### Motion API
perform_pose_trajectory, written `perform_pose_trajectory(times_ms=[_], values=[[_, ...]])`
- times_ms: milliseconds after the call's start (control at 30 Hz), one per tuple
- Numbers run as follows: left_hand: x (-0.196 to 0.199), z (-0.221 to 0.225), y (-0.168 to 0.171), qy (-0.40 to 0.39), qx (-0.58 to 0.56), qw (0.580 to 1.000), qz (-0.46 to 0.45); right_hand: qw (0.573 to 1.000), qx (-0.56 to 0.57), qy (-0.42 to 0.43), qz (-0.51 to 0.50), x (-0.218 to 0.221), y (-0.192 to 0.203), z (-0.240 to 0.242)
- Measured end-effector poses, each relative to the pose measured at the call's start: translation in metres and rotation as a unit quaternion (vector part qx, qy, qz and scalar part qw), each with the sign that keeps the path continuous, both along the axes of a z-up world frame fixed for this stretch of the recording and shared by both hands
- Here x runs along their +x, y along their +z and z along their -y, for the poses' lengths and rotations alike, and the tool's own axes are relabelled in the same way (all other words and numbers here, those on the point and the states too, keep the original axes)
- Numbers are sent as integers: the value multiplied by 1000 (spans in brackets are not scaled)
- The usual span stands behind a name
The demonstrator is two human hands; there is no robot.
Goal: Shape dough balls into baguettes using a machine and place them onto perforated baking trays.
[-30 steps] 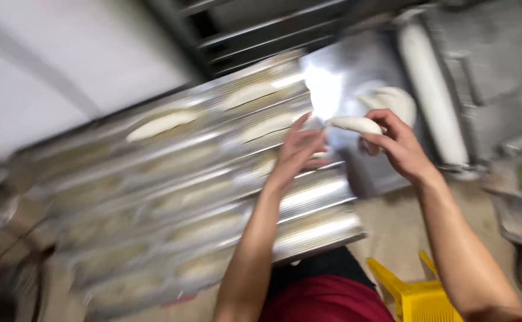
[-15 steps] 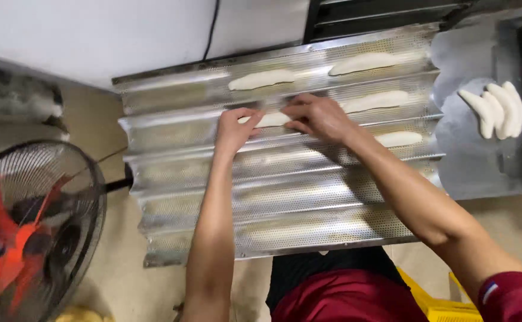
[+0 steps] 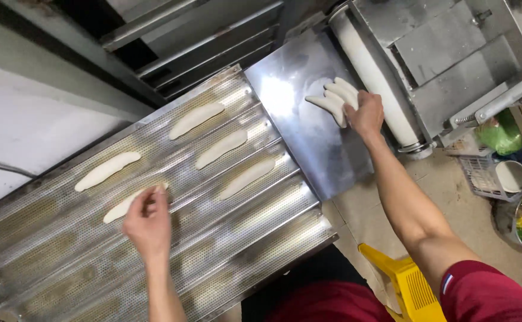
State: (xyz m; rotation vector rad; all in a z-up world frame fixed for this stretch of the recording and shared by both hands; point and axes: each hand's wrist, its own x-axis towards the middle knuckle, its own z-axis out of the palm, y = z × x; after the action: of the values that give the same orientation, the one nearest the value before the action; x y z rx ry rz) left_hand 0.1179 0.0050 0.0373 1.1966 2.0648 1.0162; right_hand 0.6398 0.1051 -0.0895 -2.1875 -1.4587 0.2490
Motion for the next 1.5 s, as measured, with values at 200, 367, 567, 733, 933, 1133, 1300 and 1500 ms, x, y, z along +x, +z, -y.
perform_pose_trajectory(times_ms=[200, 367, 567, 733, 933, 1133, 1300, 1500], values=[[140, -18, 7, -119, -39, 988, 87, 999, -32, 40, 14, 13, -7, -4], [208, -25, 4, -175, -58, 969, 163, 996, -64, 64, -21, 17, 12, -23], [228, -26, -30, -164, -143, 875, 432, 970, -95, 214, -71, -39, 157, -7], [167, -12, 20, -113, -151, 690, 699, 849, -183, 385, -313, -119, 228, 53], [9, 67, -37, -101, -75, 843, 523, 810, -147, 544, -160, -269, 187, 99], [-114, 93, -39, -74, -60, 949, 301, 786, -46, 591, -173, -388, 123, 111], [-127, 98, -34, -75, -30, 996, -30, 821, 46, 556, -124, -375, 106, 114], [-92, 103, -20, 21, 52, 997, -50, 958, 95, 162, -215, -181, 81, 68]])
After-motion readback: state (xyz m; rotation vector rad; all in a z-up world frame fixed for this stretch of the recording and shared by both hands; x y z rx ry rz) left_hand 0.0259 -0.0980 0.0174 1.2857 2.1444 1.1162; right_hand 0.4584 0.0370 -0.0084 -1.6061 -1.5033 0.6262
